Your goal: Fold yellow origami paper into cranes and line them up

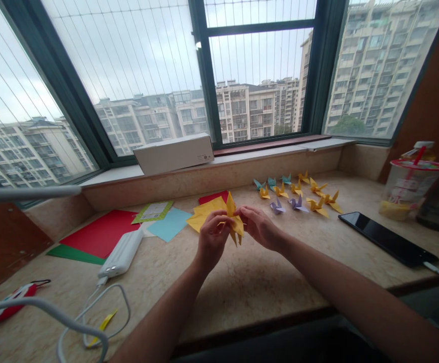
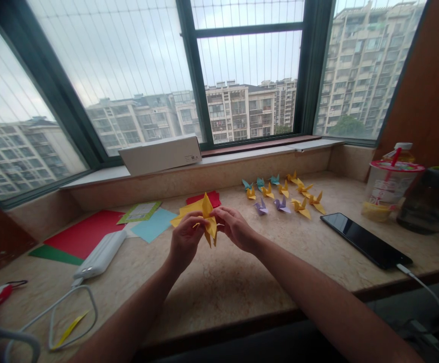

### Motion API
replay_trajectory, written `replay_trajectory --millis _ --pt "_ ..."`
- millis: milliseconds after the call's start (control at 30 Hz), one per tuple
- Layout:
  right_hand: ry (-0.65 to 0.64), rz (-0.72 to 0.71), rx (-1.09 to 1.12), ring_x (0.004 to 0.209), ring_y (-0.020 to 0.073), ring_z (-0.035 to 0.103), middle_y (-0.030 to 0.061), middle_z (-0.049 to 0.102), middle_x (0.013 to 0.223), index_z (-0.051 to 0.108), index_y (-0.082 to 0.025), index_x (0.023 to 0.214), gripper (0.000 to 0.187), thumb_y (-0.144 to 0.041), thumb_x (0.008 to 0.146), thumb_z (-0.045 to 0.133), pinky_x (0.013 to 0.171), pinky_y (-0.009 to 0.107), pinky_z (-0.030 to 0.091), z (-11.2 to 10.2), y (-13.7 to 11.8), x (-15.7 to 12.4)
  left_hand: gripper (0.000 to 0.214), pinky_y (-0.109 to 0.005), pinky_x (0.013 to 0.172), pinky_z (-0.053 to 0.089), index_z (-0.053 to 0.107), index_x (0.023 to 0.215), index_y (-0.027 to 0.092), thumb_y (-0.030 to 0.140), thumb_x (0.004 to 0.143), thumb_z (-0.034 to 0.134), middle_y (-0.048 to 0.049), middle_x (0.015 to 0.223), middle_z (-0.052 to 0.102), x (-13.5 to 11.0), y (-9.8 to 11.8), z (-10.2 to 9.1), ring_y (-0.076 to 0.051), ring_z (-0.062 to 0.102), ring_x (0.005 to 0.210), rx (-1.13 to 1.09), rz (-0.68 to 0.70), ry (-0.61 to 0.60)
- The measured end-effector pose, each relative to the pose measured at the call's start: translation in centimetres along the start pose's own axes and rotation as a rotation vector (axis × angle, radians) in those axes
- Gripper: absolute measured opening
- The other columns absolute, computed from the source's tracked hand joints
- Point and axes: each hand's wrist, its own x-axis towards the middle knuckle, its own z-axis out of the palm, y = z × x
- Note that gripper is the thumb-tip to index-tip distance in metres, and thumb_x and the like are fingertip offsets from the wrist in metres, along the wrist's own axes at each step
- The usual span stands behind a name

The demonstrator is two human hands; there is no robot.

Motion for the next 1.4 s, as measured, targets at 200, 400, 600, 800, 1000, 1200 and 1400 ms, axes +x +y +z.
replay_trajectory --millis 200,400,600,800,1000,1200,1400 --pt "0.011 -0.087 -0.097 0.074 0.0134 0.065 -0.0009 0.069 0.083 0.059 -0.021 0.093 0.029 -0.033 0.074 0.078 0.071 0.027 0.051 -0.4 0.5 0.4 0.012 -0.029 0.081 0.052 0.070 0.071 0.017 0.013 0.079 0.061 -0.0075 0.100 0.061 -0.1 0.3 0.0 -0.019 0.059 0.097 0.057 0.008 -0.010" --pt "0.120 -0.215 -0.191 0.070 0.0126 0.064 -0.0051 0.064 0.074 0.054 -0.025 0.100 0.040 -0.033 0.071 0.080 0.067 0.026 0.051 -0.5 0.5 0.7 0.025 -0.027 0.074 0.053 0.054 0.101 0.019 0.025 0.081 0.067 -0.0026 0.090 0.063 -0.3 -0.1 0.6 -0.015 0.063 0.084 -0.232 -0.187 -0.015" --pt "0.073 -0.269 -0.251 0.071 0.0152 0.065 -0.0036 0.064 0.078 0.051 -0.026 0.102 0.034 -0.037 0.078 0.074 0.068 0.030 0.052 -0.3 0.9 0.5 0.045 -0.021 0.066 0.051 0.046 0.111 0.021 0.028 0.077 0.075 0.0025 0.079 0.064 -0.1 -0.9 0.8 -0.012 0.063 0.073 -0.324 -0.299 -0.025" --pt "0.151 -0.334 -0.440 0.077 0.0157 0.064 -0.0007 0.066 0.086 0.055 -0.026 0.104 0.027 -0.035 0.083 0.070 0.072 0.030 0.051 -0.5 1.1 0.3 0.053 -0.024 0.065 0.053 0.041 0.118 0.026 0.028 0.077 0.075 0.0048 0.080 0.059 0.0 -0.8 0.6 -0.011 0.064 0.068 -0.333 -0.323 -0.026" --pt "0.082 -0.329 -0.640 0.085 0.0195 0.064 0.0066 0.067 0.098 0.072 -0.021 0.099 0.023 -0.037 0.083 0.068 0.076 0.034 0.052 -0.9 0.7 0.4 0.049 -0.024 0.067 0.054 0.047 0.120 0.026 0.030 0.078 0.073 0.0027 0.084 0.058 -0.1 -1.0 0.3 -0.013 0.064 0.075 -0.229 -0.283 -0.060" --pt "0.026 -0.342 -0.761 0.082 0.0177 0.061 0.0042 0.066 0.094 0.064 -0.024 0.124 0.041 -0.032 0.084 0.068 0.072 0.032 0.050 -1.5 0.7 0.7 0.046 -0.028 0.074 0.055 0.054 0.128 0.027 0.030 0.084 0.067 -0.0019 0.093 0.060 0.1 -2.0 -0.3 -0.015 0.062 0.086 -0.039 -0.163 -0.105" --pt "0.047 -0.364 -0.784 0.083 0.0180 0.062 0.0051 0.068 0.099 0.068 -0.025 0.118 0.032 -0.031 0.086 0.066 0.077 0.033 0.051 -1.2 0.6 0.3 0.032 -0.028 0.074 0.054 0.065 0.118 0.024 0.027 0.086 0.063 -0.0050 0.097 0.063 0.5 -1.6 -0.8 -0.017 0.060 0.088 0.238 0.019 -0.134"
